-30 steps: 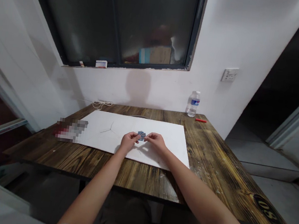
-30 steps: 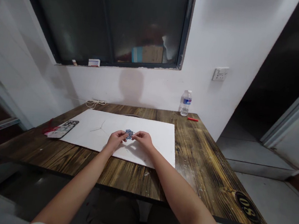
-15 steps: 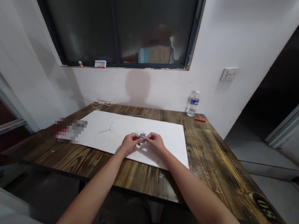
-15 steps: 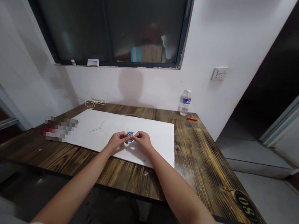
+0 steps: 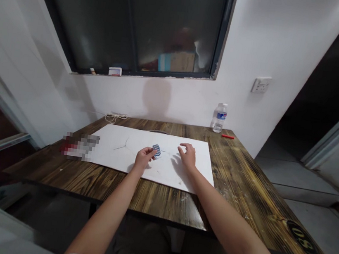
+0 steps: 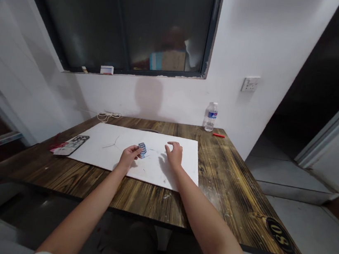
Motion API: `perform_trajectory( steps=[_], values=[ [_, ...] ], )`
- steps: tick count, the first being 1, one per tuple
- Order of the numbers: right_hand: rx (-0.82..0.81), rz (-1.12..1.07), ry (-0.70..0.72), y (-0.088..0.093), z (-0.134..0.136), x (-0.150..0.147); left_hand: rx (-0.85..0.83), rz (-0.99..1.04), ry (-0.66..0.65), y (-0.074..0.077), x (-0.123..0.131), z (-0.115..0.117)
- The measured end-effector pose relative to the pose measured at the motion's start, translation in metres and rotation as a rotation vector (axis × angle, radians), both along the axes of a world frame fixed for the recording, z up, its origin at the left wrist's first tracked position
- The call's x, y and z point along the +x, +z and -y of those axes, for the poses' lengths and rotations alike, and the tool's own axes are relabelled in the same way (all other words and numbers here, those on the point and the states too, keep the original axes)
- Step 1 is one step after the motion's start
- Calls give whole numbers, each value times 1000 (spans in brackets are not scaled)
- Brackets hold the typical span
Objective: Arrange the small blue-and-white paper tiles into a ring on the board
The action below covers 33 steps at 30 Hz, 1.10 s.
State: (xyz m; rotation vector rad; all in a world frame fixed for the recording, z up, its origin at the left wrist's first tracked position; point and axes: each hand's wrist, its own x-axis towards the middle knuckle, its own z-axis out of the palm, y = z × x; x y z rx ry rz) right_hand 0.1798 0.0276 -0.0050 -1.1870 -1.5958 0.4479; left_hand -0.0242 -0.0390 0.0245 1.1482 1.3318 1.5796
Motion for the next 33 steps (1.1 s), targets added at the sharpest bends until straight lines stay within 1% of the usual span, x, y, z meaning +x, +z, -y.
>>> perform_trajectory(
  steps=[3, 7, 10, 13, 19, 22, 26, 33],
  values=[
    [-18, 239, 20, -2, 3, -3, -23, 90, 56, -2, -3, -2],
    [-25, 600, 187, -5, 8, -11, -55, 169, 93, -4, -6, -4],
    [-43, 765, 292, -5, 12, -14, -62, 161, 86, -5, -6, -4],
    [-63, 811, 314, -3, 15, -13, -69, 124, 65, -6, -5, -3],
    [5, 808, 313, 8, 22, -14, -86, 111, 77, -7, -4, -4],
    [1, 837, 297, 13, 25, -16, -95, 116, 83, -7, -4, -5],
    [11, 879, 243, 13, 27, -20, -97, 121, 89, -7, -4, -6],
    [49, 941, 245, 16, 29, -23, -92, 96, 81, -5, -2, -4]
  ],
)
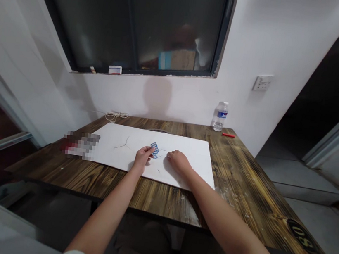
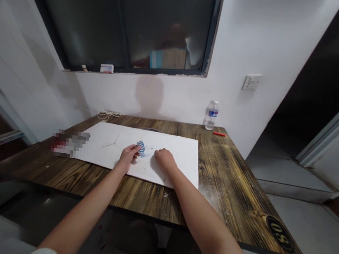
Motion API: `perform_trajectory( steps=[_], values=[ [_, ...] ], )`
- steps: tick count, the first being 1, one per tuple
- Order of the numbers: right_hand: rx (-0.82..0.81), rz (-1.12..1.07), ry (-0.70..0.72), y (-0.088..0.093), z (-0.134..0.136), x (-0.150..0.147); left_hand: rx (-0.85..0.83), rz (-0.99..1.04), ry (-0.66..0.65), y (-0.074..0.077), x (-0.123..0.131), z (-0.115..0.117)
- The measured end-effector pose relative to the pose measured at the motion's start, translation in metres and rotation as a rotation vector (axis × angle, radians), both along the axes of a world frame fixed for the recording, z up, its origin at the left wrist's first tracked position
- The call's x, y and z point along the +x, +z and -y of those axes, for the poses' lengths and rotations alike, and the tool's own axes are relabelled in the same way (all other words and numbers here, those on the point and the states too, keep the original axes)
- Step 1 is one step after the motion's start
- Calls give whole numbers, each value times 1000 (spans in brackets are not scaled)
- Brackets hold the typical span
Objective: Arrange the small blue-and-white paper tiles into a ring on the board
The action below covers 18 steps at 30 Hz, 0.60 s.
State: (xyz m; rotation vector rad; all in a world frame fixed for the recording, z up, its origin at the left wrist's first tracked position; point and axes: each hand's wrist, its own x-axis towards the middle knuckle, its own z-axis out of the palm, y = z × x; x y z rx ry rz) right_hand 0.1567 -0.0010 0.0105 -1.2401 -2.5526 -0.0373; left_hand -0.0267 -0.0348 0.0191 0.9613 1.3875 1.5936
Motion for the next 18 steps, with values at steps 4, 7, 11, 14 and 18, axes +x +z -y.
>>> perform_trajectory(
  steps=[4, 7, 11, 14, 18],
  values=[
    [8, -6, 10, 2, 1, 1, -16, -1, 6, -1, 0, 0],
    [24, -14, 18, 1, 0, 1, -15, 1, 0, -1, -1, -1],
    [61, -31, 37, -2, -2, 1, -12, -10, -18, 0, 0, 0],
    [71, -14, 34, -2, 0, 2, -20, -22, -24, 1, 0, 1],
    [53, -22, 22, 1, 3, 3, -32, -39, -18, 1, 0, 1]
  ],
)
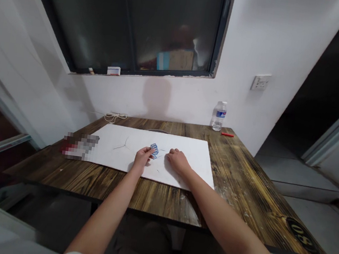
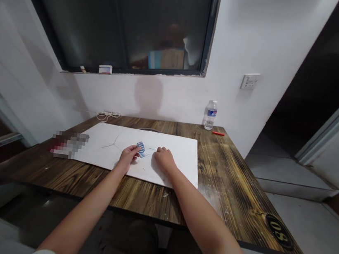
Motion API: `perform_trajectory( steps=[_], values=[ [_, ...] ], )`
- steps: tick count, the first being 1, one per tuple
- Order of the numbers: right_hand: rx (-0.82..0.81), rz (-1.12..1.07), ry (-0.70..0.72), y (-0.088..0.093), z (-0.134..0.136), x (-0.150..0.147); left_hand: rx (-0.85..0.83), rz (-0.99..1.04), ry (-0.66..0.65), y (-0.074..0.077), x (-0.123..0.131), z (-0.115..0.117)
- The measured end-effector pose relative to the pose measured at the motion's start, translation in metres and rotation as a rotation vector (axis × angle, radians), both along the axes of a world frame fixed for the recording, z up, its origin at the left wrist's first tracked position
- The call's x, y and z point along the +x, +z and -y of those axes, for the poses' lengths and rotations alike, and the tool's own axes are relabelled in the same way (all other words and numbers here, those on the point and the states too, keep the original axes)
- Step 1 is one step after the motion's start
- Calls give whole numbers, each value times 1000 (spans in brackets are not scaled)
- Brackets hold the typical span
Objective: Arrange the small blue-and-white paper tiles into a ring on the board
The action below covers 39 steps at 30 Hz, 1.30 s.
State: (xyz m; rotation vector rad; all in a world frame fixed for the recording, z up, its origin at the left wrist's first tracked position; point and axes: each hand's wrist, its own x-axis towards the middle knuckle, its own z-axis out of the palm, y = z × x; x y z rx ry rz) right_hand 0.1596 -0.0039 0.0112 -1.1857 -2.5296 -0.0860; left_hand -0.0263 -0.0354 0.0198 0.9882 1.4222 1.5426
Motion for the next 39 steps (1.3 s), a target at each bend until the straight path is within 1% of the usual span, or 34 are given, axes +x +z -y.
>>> perform_trajectory(
  steps=[3, 7, 9, 12, 15, 20, 22, 24, 27, 33, 36, 39],
  values=[
    [-11, -47, -12, 0, 1, 1, -2, -3, -6, 0, 1, 0],
    [-38, -122, -79, -1, -1, 2, -1, -12, -5, 1, 1, 2],
    [-56, -179, -81, -3, -4, 3, -9, -17, -3, 2, 1, 2],
    [-82, -309, -23, -6, -8, 5, -18, -20, -4, 1, 1, 2],
    [-74, -467, 64, -8, -11, 3, -24, -34, -10, 1, 2, 2],
    [-15, -684, 252, -5, -8, -2, -9, -58, -51, 0, 3, 2],
    [-20, -729, 293, -3, -5, -4, 3, -66, -69, -1, 3, 2],
    [-48, -736, 287, -3, -3, -6, 11, -79, -89, -2, 3, 2],
    [-76, -739, 237, -5, -1, -8, 26, -93, -129, -2, 4, 2],
    [-163, -810, 187, -10, -3, -8, 74, -144, -223, 4, 10, 8],
    [-210, -850, 158, -12, -5, -7, 64, -190, -257, 6, 12, 12],
    [-259, -868, 165, -13, -5, -6, 31, -236, -282, 6, 12, 14]
  ],
)
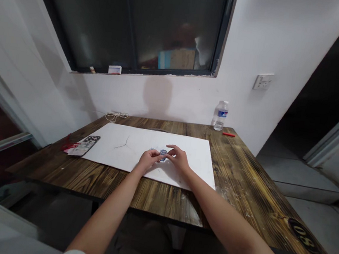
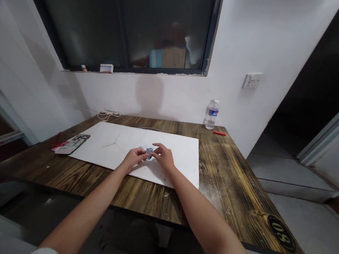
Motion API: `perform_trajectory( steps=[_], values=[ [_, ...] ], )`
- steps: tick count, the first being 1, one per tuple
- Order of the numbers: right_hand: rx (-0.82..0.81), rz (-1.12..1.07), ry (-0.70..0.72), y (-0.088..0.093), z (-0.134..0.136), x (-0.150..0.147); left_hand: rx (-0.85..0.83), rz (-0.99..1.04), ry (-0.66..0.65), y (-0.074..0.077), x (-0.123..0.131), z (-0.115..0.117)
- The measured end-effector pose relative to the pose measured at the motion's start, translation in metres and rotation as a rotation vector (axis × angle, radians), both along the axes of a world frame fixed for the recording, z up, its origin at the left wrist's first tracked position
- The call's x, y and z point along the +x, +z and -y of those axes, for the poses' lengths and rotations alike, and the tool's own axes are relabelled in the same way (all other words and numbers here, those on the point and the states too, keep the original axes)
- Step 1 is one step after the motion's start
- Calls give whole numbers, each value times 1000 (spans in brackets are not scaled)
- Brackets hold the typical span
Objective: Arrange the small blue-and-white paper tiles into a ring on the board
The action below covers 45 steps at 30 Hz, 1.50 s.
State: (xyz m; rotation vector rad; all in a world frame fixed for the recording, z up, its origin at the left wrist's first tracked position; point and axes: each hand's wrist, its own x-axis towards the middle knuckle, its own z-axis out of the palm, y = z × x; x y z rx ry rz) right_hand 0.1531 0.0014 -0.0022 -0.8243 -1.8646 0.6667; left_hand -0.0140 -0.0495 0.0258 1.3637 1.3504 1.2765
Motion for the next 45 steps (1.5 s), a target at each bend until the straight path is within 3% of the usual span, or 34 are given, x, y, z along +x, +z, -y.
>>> perform_trajectory(
  steps=[5, 12, 19, 27, 37, 45],
  values=[
    [-4, 60, -50, 3, 1, 1, 55, 56, 13, 0, 0, -2],
    [108, 263, -265, 3, -5, 6, 85, 159, 250, -4, -9, -11],
    [229, 476, -208, -4, -10, 1, 81, 304, 388, -7, -19, -15],
    [157, 716, -154, 0, -11, -5, -10, 303, 394, -7, -19, -12],
    [106, 955, -242, 21, -44, -30, -15, 316, 398, -11, -21, -14],
    [162, 966, -284, 12, -37, -40, 19, 314, 376, -14, -19, -15]
  ],
)
